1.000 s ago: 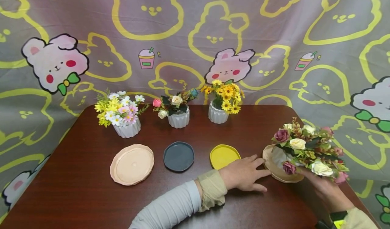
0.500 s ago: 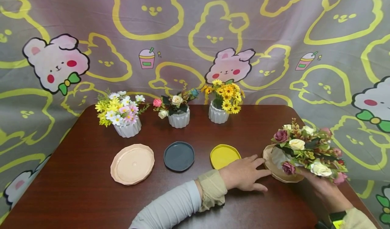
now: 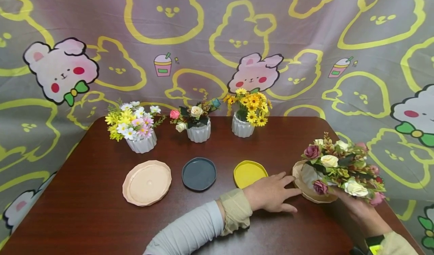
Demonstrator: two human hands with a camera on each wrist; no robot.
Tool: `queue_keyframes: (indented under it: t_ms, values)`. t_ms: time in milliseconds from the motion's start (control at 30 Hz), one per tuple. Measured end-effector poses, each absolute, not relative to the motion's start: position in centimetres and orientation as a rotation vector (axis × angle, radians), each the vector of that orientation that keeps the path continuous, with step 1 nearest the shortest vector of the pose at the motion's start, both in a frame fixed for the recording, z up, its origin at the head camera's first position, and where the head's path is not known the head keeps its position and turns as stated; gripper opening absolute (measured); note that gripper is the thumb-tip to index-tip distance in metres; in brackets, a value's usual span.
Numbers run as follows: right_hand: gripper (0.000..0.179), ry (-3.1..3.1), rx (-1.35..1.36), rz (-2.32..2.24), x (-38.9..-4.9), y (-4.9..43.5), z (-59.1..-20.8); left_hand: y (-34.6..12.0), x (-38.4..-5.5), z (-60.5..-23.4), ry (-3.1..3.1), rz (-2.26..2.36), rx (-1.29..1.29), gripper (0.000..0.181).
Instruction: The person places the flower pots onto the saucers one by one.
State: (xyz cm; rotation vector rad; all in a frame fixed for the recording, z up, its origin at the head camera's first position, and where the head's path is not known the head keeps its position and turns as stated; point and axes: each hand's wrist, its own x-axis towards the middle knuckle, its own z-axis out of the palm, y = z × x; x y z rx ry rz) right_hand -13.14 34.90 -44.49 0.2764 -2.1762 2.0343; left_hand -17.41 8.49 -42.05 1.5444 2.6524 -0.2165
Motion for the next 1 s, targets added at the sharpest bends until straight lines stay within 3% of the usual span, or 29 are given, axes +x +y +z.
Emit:
queue_keyframes:
  t_ms: [867, 1000]
  values:
    - [0.060, -2.243, 0.212, 2.054, -13.30, 34.89, -44.73, 8.46, -17.50, -42.08, 2.671, -0.231, 1.547, 0.064]
    - [0.081, -2.181, 0.290, 1.972, -13.94, 34.53, -44.47, 8.48, -17.51, -42.07, 2.664, -0.229, 1.549, 0.063]
